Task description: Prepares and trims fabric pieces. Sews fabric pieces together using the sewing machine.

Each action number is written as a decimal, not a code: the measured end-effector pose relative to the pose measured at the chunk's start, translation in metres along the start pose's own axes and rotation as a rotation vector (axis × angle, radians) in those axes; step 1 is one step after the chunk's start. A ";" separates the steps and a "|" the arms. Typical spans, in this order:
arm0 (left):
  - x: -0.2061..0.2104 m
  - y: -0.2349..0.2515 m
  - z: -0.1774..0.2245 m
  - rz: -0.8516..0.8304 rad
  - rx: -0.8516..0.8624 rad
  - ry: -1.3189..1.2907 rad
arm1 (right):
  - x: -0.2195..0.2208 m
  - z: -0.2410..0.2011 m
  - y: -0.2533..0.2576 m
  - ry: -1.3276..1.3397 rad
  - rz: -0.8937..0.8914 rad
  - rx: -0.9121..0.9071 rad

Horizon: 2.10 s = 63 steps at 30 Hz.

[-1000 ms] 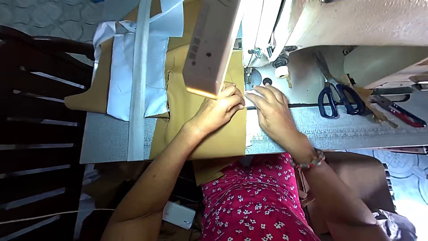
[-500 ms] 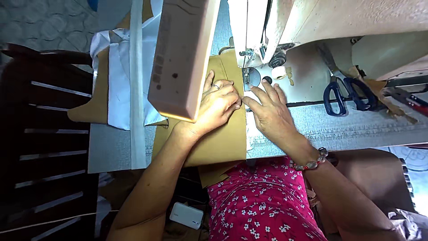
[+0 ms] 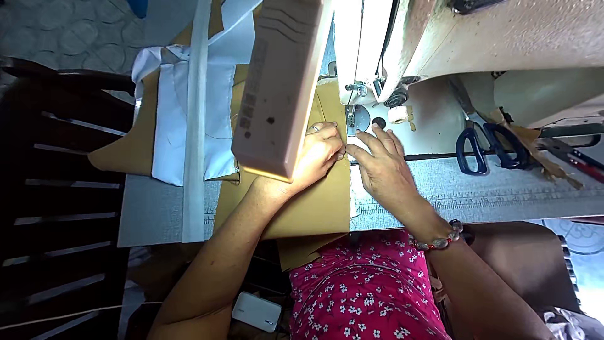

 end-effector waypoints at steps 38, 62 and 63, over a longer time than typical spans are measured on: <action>0.033 -0.021 0.017 0.166 -0.211 0.129 | -0.019 0.017 0.003 -0.024 -0.032 -0.021; 0.024 0.003 -0.008 0.118 -0.143 0.103 | -0.006 0.028 0.010 -0.100 0.023 0.015; 0.023 0.004 -0.008 0.121 -0.137 0.105 | -0.006 0.028 0.011 -0.102 0.019 0.020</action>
Point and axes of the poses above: each hand's wrist, its own y-axis towards the middle knuckle, its own x-axis out of the palm, z = x × y, the point moved 4 cm from there along y, towards the middle knuckle, and after that the axes turned 4 degrees about -x, right-handed, at the moved point
